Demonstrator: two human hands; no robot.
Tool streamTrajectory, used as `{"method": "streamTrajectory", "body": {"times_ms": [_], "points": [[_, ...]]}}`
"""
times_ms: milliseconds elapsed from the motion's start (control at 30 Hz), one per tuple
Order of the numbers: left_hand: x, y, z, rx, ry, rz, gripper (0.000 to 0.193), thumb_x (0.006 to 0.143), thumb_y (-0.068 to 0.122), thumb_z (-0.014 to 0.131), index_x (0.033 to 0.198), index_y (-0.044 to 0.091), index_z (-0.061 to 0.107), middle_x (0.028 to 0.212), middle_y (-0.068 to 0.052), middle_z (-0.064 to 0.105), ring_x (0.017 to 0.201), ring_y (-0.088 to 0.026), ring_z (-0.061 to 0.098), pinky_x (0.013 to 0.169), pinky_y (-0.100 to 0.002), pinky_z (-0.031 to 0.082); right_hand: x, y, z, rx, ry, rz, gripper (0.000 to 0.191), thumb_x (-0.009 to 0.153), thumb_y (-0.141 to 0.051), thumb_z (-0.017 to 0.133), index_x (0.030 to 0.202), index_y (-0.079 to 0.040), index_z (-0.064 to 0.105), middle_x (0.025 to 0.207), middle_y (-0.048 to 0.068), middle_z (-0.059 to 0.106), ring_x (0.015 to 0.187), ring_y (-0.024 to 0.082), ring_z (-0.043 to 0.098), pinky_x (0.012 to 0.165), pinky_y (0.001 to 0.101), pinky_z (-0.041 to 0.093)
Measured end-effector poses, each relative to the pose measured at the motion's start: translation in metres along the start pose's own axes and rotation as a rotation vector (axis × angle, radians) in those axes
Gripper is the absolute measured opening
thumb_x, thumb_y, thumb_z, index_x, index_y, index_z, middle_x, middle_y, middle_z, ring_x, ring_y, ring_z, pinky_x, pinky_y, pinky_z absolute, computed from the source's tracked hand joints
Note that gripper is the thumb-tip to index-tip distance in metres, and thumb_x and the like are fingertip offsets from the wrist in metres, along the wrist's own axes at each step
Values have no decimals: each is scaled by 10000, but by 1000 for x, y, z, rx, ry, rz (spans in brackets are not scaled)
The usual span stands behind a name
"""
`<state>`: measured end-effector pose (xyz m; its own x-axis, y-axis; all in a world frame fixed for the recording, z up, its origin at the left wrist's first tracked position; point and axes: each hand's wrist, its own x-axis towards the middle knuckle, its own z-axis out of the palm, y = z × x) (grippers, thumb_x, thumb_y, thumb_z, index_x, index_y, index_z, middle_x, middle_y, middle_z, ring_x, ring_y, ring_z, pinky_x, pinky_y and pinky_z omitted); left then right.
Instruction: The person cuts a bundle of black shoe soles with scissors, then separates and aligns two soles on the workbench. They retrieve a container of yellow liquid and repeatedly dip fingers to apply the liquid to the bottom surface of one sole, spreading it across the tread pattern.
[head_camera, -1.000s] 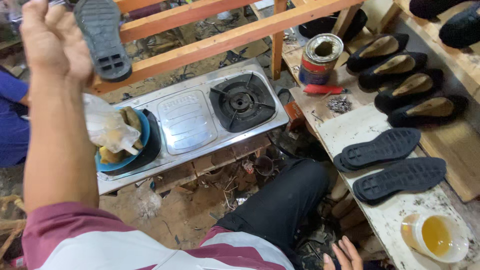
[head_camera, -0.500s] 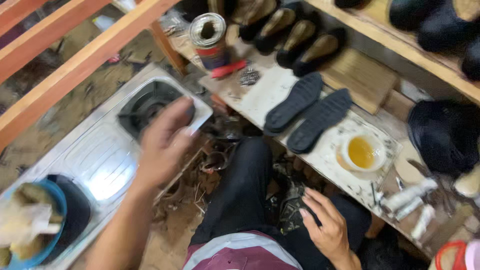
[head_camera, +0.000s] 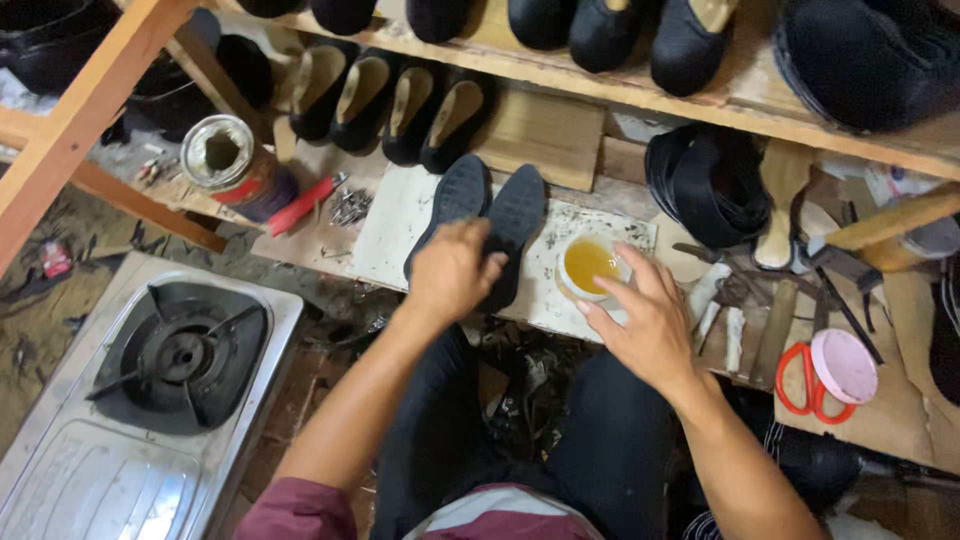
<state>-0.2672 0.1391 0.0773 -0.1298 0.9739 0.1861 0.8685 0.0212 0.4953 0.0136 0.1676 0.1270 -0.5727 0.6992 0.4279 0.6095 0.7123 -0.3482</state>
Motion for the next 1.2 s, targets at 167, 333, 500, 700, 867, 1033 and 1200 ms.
{"method": "streamTrajectory", "body": {"times_ms": [167, 333, 500, 700, 867, 1033, 1200], "points": [[8, 18, 48, 153, -14, 48, 619, 829, 329, 730, 1310, -33, 587, 1455, -296, 474, 1309, -472, 489, 1053, -485, 431, 32, 18, 23, -137, -192, 55, 592, 728, -537, 808, 1085, -66, 796, 1610, 192, 362, 1479, 445, 262, 1142, 623, 252], [4, 15, 70, 99, 101, 77, 523, 804, 206, 726, 1272, -11, 639, 1458, -267, 512, 1321, -515, 484, 1054, -518, 421, 29, 30, 26, -211, -482, 174, 723, 638, -641, 811, 1137, -119, 787, 1684, 102, 177, 1546, 414, 53, 1190, 652, 128], [-1, 17, 49, -234, 153, 42, 493, 798, 83, 765, 1272, -1, 656, 1449, -248, 547, 1323, -452, 537, 1133, -462, 425, 19, 34, 23, -135, -289, 87, 741, 662, -628, 811, 1179, -99, 775, 1683, 140, 192, 1543, 429, 77, 1182, 660, 131], [-55, 26, 6, -980, 478, 13, 569, 915, -20, 714, 1452, -39, 524, 1591, -206, 473, 1492, -308, 463, 1263, -412, 362, 12, 48, 18, -97, -307, 84, 533, 654, -513, 866, 977, -92, 823, 1668, 119, 272, 1546, 429, 142, 1207, 615, 164], [-129, 29, 20, -1597, 300, -318, 952, 740, 48, 745, 1541, 139, 238, 1513, -76, 457, 1347, -230, 538, 1107, -406, 467, 4, 59, 18, 34, -130, 7, 366, 698, -377, 868, 846, -49, 799, 1567, 179, 454, 1483, 432, 325, 1189, 574, 269], [-168, 45, 76, -1669, -205, -692, 383, 865, 121, 793, 1160, -87, 668, 998, -120, 744, 880, -197, 709, 830, -367, 572, 10, 63, 23, 191, -42, -12, 304, 768, -280, 849, 692, -30, 693, 1366, 154, 634, 1380, 357, 524, 1150, 468, 420], [-161, 38, 86, -1663, -185, -623, 364, 972, 277, 653, 1168, -24, 714, 1024, -49, 748, 888, -135, 674, 822, -303, 547, 9, 56, 14, 195, -105, -1, 312, 768, -241, 864, 641, -17, 689, 1314, 149, 666, 1383, 363, 531, 1146, 451, 419]]}}
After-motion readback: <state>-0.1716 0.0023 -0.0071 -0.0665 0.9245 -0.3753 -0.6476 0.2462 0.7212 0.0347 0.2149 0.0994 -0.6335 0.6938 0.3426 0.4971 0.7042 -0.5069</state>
